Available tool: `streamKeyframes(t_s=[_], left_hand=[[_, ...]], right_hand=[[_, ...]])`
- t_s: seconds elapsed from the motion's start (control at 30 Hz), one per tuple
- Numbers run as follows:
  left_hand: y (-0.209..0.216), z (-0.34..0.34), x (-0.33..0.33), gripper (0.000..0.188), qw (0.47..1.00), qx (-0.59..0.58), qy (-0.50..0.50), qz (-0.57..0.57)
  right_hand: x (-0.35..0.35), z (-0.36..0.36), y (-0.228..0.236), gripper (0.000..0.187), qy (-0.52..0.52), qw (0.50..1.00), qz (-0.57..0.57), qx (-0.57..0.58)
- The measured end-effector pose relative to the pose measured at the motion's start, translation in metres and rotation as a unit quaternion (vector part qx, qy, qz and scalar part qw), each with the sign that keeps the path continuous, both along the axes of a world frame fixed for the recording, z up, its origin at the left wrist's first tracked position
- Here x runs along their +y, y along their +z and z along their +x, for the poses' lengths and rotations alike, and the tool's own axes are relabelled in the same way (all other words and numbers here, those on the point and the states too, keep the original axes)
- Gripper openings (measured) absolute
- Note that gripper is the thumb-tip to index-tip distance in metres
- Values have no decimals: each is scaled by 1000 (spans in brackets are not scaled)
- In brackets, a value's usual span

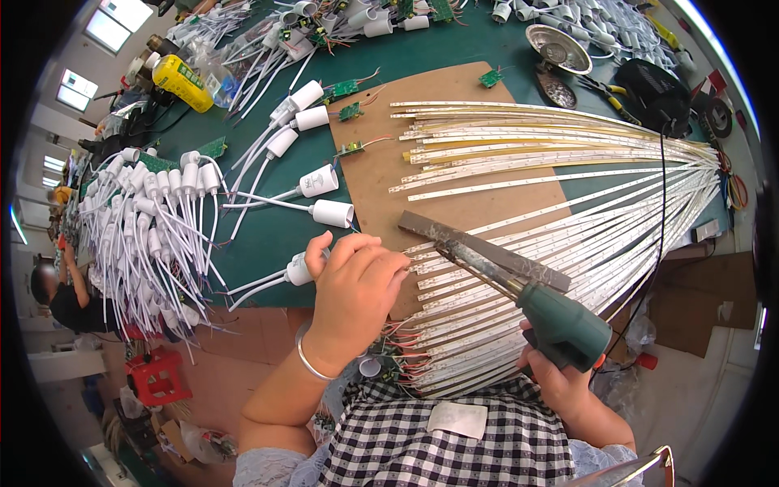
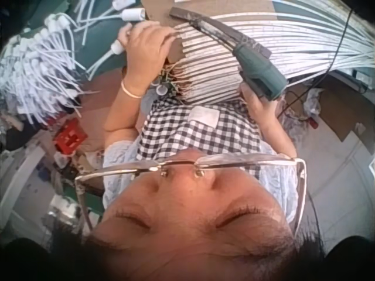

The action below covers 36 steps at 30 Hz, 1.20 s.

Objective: The person uses a soldering iron to attach wires to small green circuit boards. They repeatedly pick up a board, apply heat to the connection points, and place the finished unit on the table. The workspace is filled with similar components and tools.

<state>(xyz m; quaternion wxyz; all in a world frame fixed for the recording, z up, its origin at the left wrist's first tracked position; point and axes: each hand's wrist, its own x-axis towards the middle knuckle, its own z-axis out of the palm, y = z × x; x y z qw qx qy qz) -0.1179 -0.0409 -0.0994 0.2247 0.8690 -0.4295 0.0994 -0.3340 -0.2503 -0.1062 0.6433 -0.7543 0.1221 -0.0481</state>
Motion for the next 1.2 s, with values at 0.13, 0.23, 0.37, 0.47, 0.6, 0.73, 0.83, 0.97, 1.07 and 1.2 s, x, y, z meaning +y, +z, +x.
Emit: streamKeyframes(t_s=[0.13, 0.23, 0.37, 0.47, 0.6, 0.73, 0.83, 0.97, 1.07, 1.2], left_hand=[[-7, 0, -3, 19, 999, 0, 24, -42], [-12, 2, -1, 20, 999, -30, 2, -41], [-13, 2, 0, 19, 998, -57, -18, -36], [-14, 6, -1, 18, 997, -42, -34, -60], [-13, 7, -2, 18, 997, -39, -47, -56], [-13, 7, -4, 18, 997, -42, -51, -38], [-13, 9, -4, 18, 997, -34, -59, -31], [-9, 12, -4, 18, 997, -32, -62, -12], [-8, 12, -5, 17, 997, -23, -66, -11], [-6, 14, -7, 16, 998, -10, -68, 1]], right_hand=[[0, 0, 1, 49, -5, 1000, 4, -1], [1, 1, 3, 48, -10, 1000, 9, 4], [1, 1, 5, 45, -11, 1000, 5, 14], [-1, 0, 5, 44, 10, 999, -25, 17], [2, 7, 11, 36, 13, 999, -31, 29], [9, 12, 19, 24, -9, 996, -56, 64], [9, 15, 19, 25, 18, 993, -116, 31], [11, 24, 29, 25, 45, 985, -163, 18], [12, 23, 27, 25, 43, 986, -158, 32], [13, 22, 26, 27, 50, 982, -179, 19]])
